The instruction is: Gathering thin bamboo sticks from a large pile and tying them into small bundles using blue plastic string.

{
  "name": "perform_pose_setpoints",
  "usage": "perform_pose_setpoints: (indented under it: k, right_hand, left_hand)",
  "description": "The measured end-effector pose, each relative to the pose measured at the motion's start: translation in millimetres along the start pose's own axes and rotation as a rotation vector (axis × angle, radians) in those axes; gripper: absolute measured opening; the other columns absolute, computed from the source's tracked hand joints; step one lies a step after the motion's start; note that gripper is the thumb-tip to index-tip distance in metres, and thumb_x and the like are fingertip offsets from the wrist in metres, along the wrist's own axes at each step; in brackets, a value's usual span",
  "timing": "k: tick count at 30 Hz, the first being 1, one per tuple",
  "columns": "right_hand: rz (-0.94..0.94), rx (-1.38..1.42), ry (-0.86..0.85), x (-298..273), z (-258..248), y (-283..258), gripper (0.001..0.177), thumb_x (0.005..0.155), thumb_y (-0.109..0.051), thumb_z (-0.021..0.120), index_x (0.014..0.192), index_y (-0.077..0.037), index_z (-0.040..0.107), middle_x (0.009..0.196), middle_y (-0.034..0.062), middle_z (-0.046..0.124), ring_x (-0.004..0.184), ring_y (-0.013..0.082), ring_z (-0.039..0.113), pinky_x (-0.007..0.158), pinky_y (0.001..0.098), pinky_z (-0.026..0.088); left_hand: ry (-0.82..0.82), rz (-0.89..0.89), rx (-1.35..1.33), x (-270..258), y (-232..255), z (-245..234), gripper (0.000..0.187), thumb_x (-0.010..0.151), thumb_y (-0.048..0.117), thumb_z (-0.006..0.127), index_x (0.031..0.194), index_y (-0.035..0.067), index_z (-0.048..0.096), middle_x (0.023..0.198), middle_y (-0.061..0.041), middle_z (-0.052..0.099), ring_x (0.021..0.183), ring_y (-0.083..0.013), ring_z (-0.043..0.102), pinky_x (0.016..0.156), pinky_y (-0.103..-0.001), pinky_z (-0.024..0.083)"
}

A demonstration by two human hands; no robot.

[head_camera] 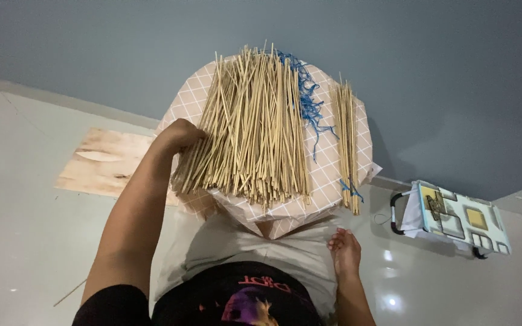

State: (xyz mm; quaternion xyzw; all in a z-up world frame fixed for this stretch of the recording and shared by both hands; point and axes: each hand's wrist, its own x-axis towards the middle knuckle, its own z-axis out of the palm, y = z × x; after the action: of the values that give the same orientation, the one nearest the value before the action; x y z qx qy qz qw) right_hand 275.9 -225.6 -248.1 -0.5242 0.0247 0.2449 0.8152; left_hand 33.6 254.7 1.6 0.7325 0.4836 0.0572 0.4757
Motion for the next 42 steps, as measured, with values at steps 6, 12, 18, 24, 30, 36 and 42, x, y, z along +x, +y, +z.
perform_pose_setpoints:
  k: [6, 12, 18, 24, 30, 36, 42]
  right_hand:
    - [-0.032, 0.011, -0.057, -2.7, -1.9, 0.2, 0.03, 0.114, -0.023, 0.044, 0.108, 0.0, 0.063, 0.083, 0.0101, 0.06, 0.068, 0.0197, 0.054, 0.062, 0.0315, 0.047]
    - [-0.036, 0.002, -0.055, -7.5, 3.2, -3.3, 0.03, 0.114, -0.023, 0.045, 0.108, 0.0, 0.063, 0.082, 0.0098, 0.06, 0.069, 0.0188, 0.054, 0.063, 0.0316, 0.046]
    - [-0.023, 0.013, -0.034, -3.5, 2.0, -1.2, 0.026, 0.112, -0.02, 0.045, 0.11, 0.0, 0.062, 0.081, 0.0102, 0.06, 0.066, 0.0198, 0.056, 0.061, 0.0323, 0.047]
    - [-0.058, -0.198, 0.042, -6.2, 9.9, -2.8, 0.031, 0.114, -0.024, 0.042, 0.109, -0.003, 0.063, 0.082, 0.0092, 0.061, 0.065, 0.0219, 0.06, 0.056, 0.0328, 0.051]
    - [-0.056, -0.192, 0.048, -7.9, 11.8, -3.9, 0.031, 0.114, -0.025, 0.042, 0.11, -0.003, 0.063, 0.082, 0.01, 0.062, 0.065, 0.0225, 0.061, 0.056, 0.0335, 0.052]
    - [-0.054, -0.158, 0.039, -10.0, 13.5, -6.5, 0.029, 0.113, -0.024, 0.042, 0.109, -0.004, 0.062, 0.08, 0.008, 0.061, 0.064, 0.0205, 0.06, 0.055, 0.0307, 0.051]
    - [-0.054, -0.209, 0.057, -12.9, 16.0, -8.3, 0.031, 0.114, -0.026, 0.043, 0.109, -0.002, 0.062, 0.081, 0.0092, 0.06, 0.066, 0.022, 0.059, 0.056, 0.0321, 0.051]
  left_hand:
    - [-0.005, 0.093, -0.142, 26.9, -18.8, -2.6, 0.025, 0.094, 0.002, 0.047, 0.096, -0.016, 0.064, 0.076, -0.023, 0.069, 0.056, -0.0268, 0.063, 0.052, -0.037, 0.052]
    - [0.171, 0.08, -0.176, 43.6, -34.6, -3.7, 0.035, 0.1, 0.017, 0.054, 0.115, -0.01, 0.069, 0.08, -0.016, 0.067, 0.066, -0.0235, 0.06, 0.059, -0.036, 0.049]
    - [0.264, 0.072, -0.083, 10.7, -9.7, -13.9, 0.037, 0.101, 0.015, 0.047, 0.121, -0.012, 0.063, 0.093, -0.024, 0.069, 0.074, -0.03, 0.067, 0.065, -0.041, 0.055]
    - [0.325, 0.456, -0.006, 38.9, -13.0, -4.0, 0.051, 0.099, 0.021, 0.049, 0.127, -0.021, 0.059, 0.11, -0.041, 0.064, 0.109, -0.0597, 0.062, 0.086, -0.068, 0.05]
    - [0.33, 0.562, -0.037, 74.2, -1.4, 5.2, 0.039, 0.107, 0.03, 0.049, 0.114, -0.004, 0.067, 0.085, -0.02, 0.067, 0.086, -0.0391, 0.072, 0.071, -0.049, 0.056]
    - [0.192, 0.601, -0.414, -22.3, 31.0, -0.2, 0.017, 0.104, 0.019, 0.05, 0.096, 0.005, 0.055, 0.058, 0.004, 0.04, 0.047, -0.007, 0.041, 0.041, -0.021, 0.034]
    - [-0.116, 0.478, -0.877, -79.8, 21.8, 8.4, 0.014, 0.105, 0.019, 0.047, 0.106, 0.009, 0.056, 0.06, 0.003, 0.033, 0.041, -0.0072, 0.036, 0.033, -0.02, 0.028]
